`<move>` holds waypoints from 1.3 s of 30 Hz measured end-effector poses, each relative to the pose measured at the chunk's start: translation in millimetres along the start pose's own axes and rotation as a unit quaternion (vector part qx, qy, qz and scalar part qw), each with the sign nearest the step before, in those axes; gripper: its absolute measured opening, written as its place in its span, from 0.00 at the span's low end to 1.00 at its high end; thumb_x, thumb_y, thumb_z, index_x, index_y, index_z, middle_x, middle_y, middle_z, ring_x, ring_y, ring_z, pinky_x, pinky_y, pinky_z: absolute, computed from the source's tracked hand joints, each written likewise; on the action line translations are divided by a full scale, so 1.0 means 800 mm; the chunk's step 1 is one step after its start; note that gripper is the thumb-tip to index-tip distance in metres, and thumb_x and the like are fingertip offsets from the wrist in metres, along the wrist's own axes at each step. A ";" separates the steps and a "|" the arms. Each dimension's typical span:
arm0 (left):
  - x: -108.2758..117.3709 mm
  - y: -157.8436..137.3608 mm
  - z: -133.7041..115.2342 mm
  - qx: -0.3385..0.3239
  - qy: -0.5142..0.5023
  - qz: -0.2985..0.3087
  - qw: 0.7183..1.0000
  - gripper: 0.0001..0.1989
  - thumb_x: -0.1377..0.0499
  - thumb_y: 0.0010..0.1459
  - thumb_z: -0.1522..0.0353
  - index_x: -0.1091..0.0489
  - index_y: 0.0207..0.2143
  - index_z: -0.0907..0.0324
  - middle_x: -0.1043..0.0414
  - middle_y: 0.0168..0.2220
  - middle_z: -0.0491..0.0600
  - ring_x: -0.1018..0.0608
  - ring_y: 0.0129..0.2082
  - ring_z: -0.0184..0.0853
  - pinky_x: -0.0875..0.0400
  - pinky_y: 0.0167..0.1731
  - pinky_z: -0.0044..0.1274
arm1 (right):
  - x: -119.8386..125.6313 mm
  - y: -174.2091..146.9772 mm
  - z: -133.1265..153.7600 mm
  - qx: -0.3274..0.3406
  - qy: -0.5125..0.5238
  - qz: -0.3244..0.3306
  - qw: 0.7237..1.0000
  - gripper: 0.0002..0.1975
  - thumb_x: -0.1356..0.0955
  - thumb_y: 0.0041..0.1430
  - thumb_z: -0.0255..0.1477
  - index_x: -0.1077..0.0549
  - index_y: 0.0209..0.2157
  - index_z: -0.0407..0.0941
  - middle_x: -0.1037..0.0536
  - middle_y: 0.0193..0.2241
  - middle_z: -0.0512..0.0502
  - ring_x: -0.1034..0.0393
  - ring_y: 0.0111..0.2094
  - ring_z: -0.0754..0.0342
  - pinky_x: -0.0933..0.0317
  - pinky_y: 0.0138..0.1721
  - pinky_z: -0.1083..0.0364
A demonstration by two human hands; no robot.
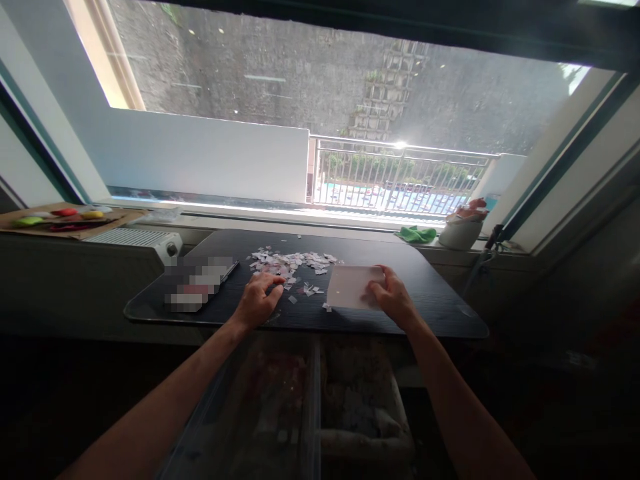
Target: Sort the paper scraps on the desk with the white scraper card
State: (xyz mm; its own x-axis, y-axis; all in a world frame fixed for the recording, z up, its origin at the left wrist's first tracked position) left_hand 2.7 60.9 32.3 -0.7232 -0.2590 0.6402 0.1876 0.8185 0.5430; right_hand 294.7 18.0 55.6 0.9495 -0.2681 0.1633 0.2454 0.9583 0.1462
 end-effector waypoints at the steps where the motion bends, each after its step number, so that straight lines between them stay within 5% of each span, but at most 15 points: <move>1: 0.000 0.000 0.000 0.001 -0.001 0.001 1.000 0.17 0.50 0.55 0.61 0.25 0.37 0.58 0.22 0.40 0.51 0.25 0.46 0.42 0.33 0.52 0.33 | 0.006 -0.002 0.002 0.002 -0.007 -0.003 1.000 0.22 0.33 0.44 0.31 0.36 0.44 0.46 0.26 0.27 0.54 0.26 0.21 0.55 0.31 0.22 0.56; 10: 0.003 0.000 -0.003 -0.001 0.004 0.003 1.000 0.16 0.50 0.55 0.62 0.24 0.36 0.57 0.22 0.39 0.50 0.25 0.45 0.41 0.32 0.51 0.33 | -0.022 0.021 0.007 0.045 -0.065 -0.001 0.997 0.22 0.35 0.50 0.32 0.38 0.49 0.47 0.26 0.29 0.52 0.25 0.25 0.55 0.30 0.26 0.56; 17: 0.000 0.000 -0.002 0.006 0.003 0.008 1.000 0.17 0.50 0.54 0.61 0.24 0.37 0.58 0.22 0.40 0.50 0.25 0.46 0.41 0.33 0.52 0.33 | 0.005 0.004 0.024 0.073 -0.132 -0.013 0.988 0.20 0.36 0.53 0.30 0.36 0.49 0.48 0.25 0.33 0.48 0.24 0.26 0.53 0.31 0.30 0.53; 24: 0.002 0.000 -0.002 0.006 0.010 0.004 1.000 0.17 0.50 0.55 0.61 0.24 0.37 0.58 0.22 0.40 0.51 0.26 0.47 0.43 0.34 0.54 0.34 | -0.036 0.018 0.026 0.100 -0.144 0.010 0.984 0.20 0.36 0.55 0.29 0.37 0.51 0.47 0.23 0.30 0.49 0.23 0.28 0.51 0.32 0.33 0.52; 32: 0.001 0.000 -0.002 0.006 0.002 0.002 1.000 0.17 0.50 0.55 0.61 0.25 0.37 0.57 0.22 0.40 0.51 0.26 0.46 0.42 0.33 0.53 0.33 | 0.027 -0.014 0.016 0.055 -0.134 -0.027 0.989 0.20 0.35 0.52 0.31 0.36 0.48 0.48 0.24 0.30 0.49 0.23 0.25 0.51 0.31 0.27 0.53; 39: 0.002 0.000 -0.002 0.004 0.000 0.002 1.000 0.16 0.49 0.55 0.61 0.25 0.37 0.56 0.22 0.40 0.50 0.26 0.46 0.42 0.33 0.53 0.33 | 0.033 -0.015 -0.007 0.000 -0.005 -0.006 1.000 0.21 0.33 0.48 0.32 0.37 0.45 0.46 0.26 0.29 0.53 0.24 0.24 0.54 0.28 0.26 0.56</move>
State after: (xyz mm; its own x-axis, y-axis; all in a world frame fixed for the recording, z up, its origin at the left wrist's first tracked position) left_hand 2.3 59.4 34.2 -0.7232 -0.2559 0.6415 0.1849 0.8232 0.5369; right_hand 318.0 0.1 52.4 0.9443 -0.2813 0.1710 0.2577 0.9549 0.1479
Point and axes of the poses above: each hand's wrist, its own y-axis towards the middle knuckle, its own x-axis out of the back of the hand, z = x × y, the point moved 5 cm from there along y, towards the middle knuckle
